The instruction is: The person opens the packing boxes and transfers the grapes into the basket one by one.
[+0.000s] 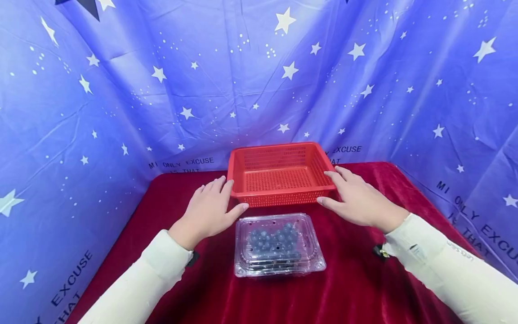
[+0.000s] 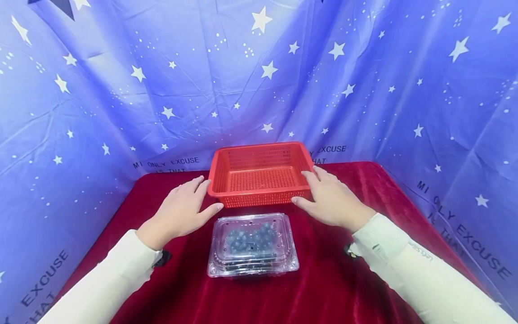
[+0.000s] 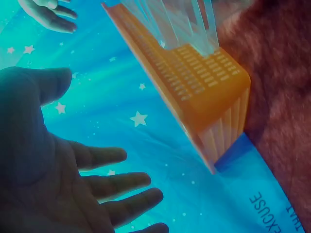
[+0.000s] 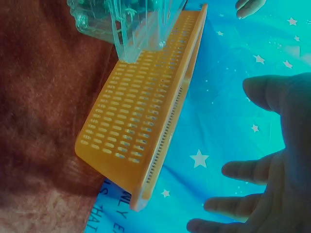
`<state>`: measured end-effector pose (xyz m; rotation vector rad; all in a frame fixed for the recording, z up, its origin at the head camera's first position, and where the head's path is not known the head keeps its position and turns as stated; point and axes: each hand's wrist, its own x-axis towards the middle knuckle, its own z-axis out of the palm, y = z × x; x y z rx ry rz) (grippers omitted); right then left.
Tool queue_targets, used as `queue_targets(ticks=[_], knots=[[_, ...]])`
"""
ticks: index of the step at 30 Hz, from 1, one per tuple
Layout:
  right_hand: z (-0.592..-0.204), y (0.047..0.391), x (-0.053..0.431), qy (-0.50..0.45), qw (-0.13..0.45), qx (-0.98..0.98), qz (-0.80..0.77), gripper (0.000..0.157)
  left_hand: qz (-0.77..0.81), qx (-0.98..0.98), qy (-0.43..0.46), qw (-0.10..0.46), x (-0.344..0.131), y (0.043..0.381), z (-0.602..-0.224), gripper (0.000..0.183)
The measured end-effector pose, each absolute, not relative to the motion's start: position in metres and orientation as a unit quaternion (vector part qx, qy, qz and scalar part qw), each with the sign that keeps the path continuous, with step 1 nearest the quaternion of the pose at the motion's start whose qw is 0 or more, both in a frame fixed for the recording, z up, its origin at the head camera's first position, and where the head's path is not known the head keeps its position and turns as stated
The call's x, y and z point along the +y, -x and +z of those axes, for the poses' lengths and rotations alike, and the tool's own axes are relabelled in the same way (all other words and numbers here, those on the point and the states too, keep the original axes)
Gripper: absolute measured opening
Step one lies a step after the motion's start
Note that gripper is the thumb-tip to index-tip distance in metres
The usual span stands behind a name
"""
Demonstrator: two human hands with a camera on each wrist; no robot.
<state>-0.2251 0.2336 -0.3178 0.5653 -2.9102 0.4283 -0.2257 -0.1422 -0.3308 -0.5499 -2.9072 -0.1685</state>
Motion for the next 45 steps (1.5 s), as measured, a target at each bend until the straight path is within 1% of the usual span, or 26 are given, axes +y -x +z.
queue_targets(ticks=[5, 16, 22, 33, 40, 45], knots=[[-0.322, 0.221, 0.233, -0.193, 0.074, -0.967, 0.152, 0.082, -0.052, -0.976, 0.195, 0.086, -0.137, 0.221, -0.335, 0.089], [-0.325, 0.213, 0.231, -0.194, 0.061, -0.966, 0.163, 0.086, -0.053, -0.971, 0.218, 0.087, -0.124, 0.212, -0.344, 0.088], [-0.328, 0.208, 0.23, -0.199, 0.057, -0.963, 0.173, 0.08, -0.05, -0.968, 0.231, 0.082, -0.117, 0.208, -0.349, 0.087], [-0.333, 0.203, 0.226, -0.201, 0.05, -0.962, 0.177, 0.078, -0.042, -0.967, 0.244, 0.062, -0.101, 0.194, -0.348, 0.088], [-0.337, 0.201, 0.224, -0.202, 0.046, -0.962, 0.179, 0.079, -0.04, -0.963, 0.26, 0.062, -0.091, 0.189, -0.347, 0.087], [-0.341, 0.199, 0.224, -0.209, 0.05, -0.958, 0.188, 0.076, -0.046, -0.959, 0.275, 0.061, -0.085, 0.184, -0.348, 0.085]])
